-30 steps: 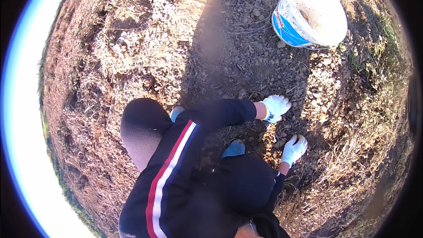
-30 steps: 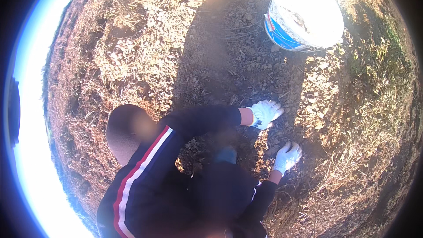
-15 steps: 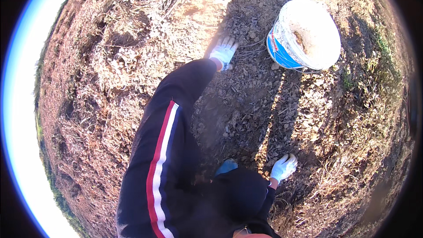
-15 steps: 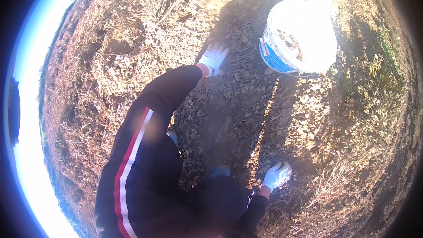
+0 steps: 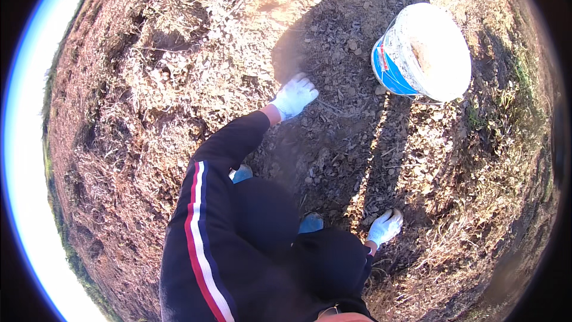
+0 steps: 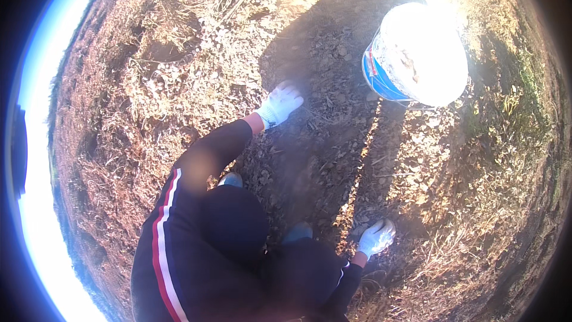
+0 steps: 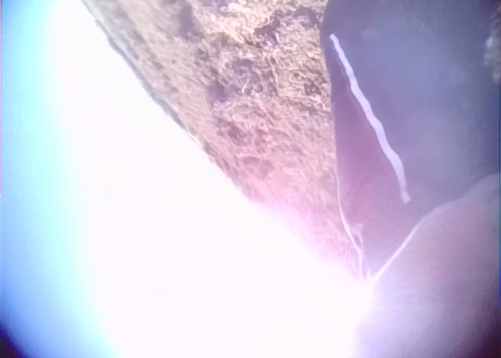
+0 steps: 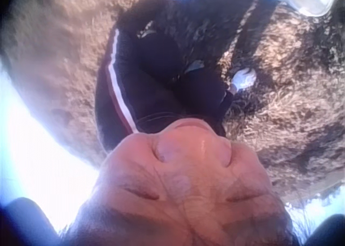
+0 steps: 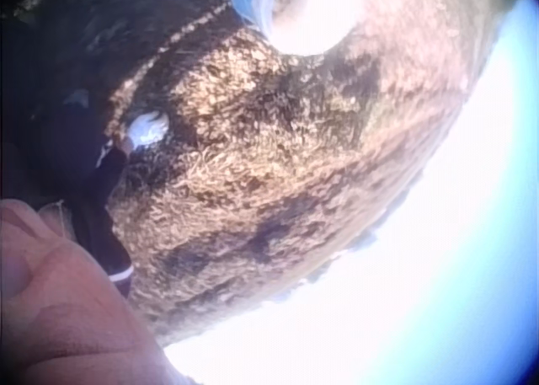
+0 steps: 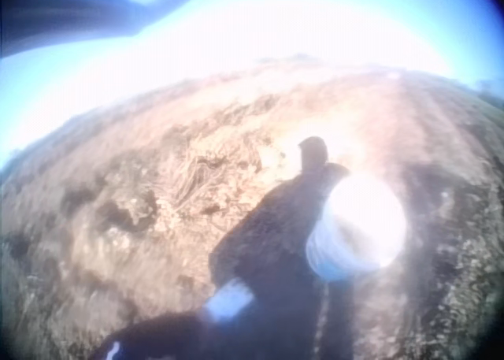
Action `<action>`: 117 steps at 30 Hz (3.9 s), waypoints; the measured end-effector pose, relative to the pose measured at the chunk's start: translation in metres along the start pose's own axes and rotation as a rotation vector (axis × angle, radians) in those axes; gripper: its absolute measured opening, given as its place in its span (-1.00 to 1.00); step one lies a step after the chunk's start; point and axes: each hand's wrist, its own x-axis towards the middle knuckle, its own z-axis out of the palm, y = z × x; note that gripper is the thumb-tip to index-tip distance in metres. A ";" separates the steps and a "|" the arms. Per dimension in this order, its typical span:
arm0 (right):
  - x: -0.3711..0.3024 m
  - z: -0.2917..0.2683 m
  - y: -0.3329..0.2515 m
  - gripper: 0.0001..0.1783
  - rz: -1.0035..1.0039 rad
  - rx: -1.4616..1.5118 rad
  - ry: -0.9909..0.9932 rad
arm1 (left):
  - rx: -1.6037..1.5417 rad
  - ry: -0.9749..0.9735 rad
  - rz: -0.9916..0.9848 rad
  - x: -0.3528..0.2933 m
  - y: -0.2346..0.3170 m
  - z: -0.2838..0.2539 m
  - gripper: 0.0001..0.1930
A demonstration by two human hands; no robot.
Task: The person walks along a dirt path in a field, carrying a white bucket. They repeatedly squat, pick up small rocks and debris from the ground with gloved hands, and place them into the bucket. The person continues this process along the path, occasionally moving the bucket to a new spot.
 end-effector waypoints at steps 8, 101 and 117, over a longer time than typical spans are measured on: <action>-0.002 0.009 0.011 -0.67 -0.026 -0.012 -0.006 | 0.009 -0.016 0.199 -0.069 0.074 0.021 -0.83; 0.076 -0.047 -0.165 -0.56 -0.434 0.632 -0.199 | -1.512 0.014 -0.980 -0.039 -0.010 -0.010 -0.79; 0.167 -0.004 -0.334 -0.70 -0.669 -0.019 -0.748 | -1.105 -0.487 -0.592 -0.035 -0.008 -0.078 -0.65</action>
